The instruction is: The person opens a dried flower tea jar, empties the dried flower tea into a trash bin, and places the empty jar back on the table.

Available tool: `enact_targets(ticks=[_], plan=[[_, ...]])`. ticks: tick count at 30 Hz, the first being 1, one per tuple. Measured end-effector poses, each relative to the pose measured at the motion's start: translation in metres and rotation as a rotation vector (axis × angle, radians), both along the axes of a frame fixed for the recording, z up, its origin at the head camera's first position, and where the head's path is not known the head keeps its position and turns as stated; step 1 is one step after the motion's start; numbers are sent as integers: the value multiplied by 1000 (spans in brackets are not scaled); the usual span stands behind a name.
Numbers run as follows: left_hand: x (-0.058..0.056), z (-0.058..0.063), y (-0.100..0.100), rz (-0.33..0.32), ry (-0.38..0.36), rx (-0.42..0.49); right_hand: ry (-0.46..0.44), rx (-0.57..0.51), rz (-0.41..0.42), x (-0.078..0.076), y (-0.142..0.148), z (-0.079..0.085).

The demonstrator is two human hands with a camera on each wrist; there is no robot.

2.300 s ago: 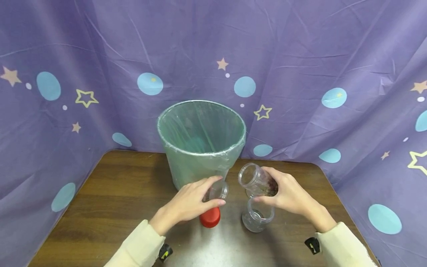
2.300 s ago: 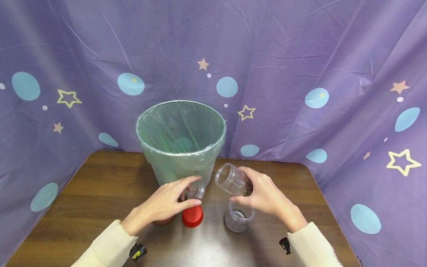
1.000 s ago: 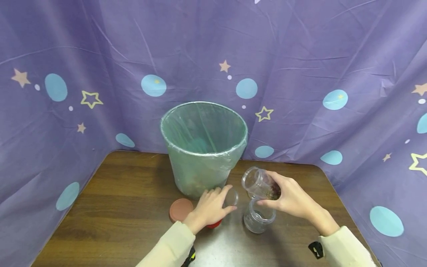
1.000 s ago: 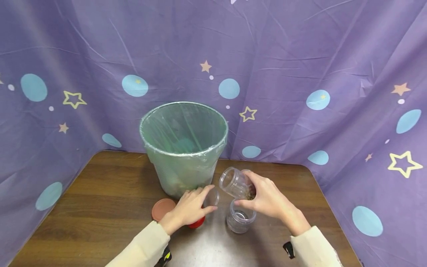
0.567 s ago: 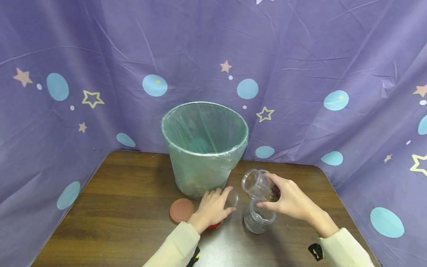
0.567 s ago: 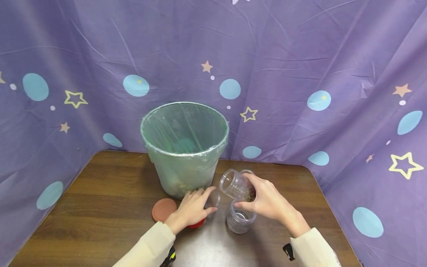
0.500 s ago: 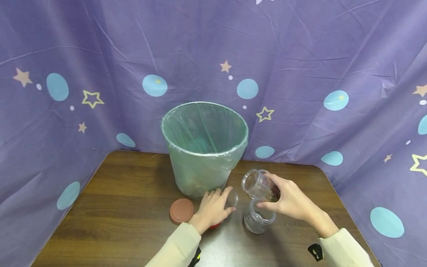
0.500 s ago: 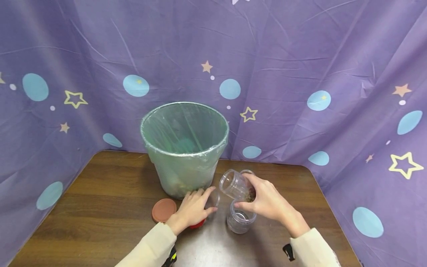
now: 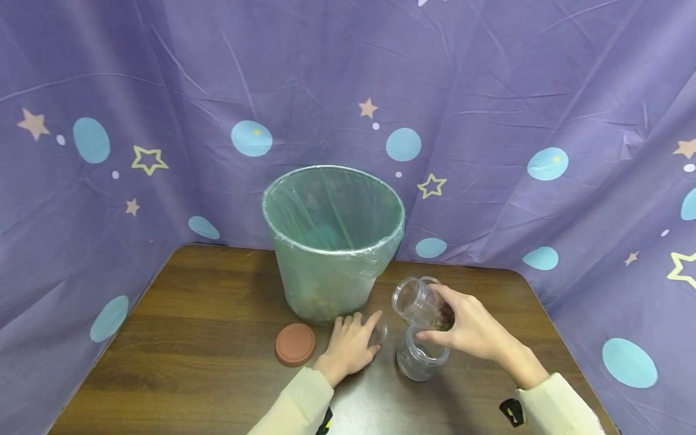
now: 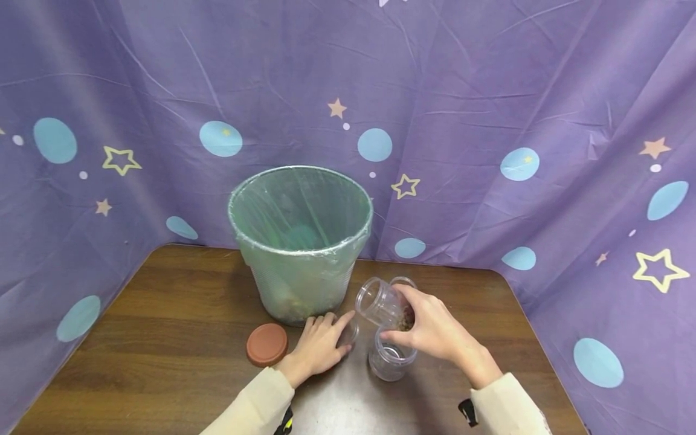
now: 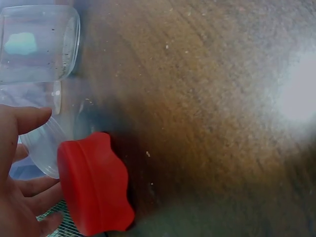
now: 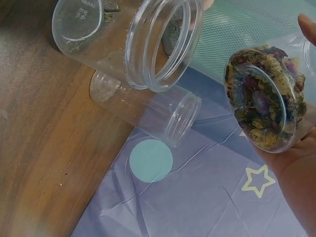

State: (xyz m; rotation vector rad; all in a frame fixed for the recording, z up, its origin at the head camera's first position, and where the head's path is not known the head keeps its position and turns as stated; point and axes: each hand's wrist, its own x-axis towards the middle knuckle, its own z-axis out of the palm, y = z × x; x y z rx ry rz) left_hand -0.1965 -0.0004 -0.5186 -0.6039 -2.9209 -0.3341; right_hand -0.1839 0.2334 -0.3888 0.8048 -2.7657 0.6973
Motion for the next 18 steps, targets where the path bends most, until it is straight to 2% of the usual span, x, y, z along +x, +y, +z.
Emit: enact_targets(ticks=[12,18], plan=[[1,-7,8,13,2,-10,-3,-12,2,1,1,-3],[-2,-11,13,33,-4,35,-13,-12,3,1,1,-6]])
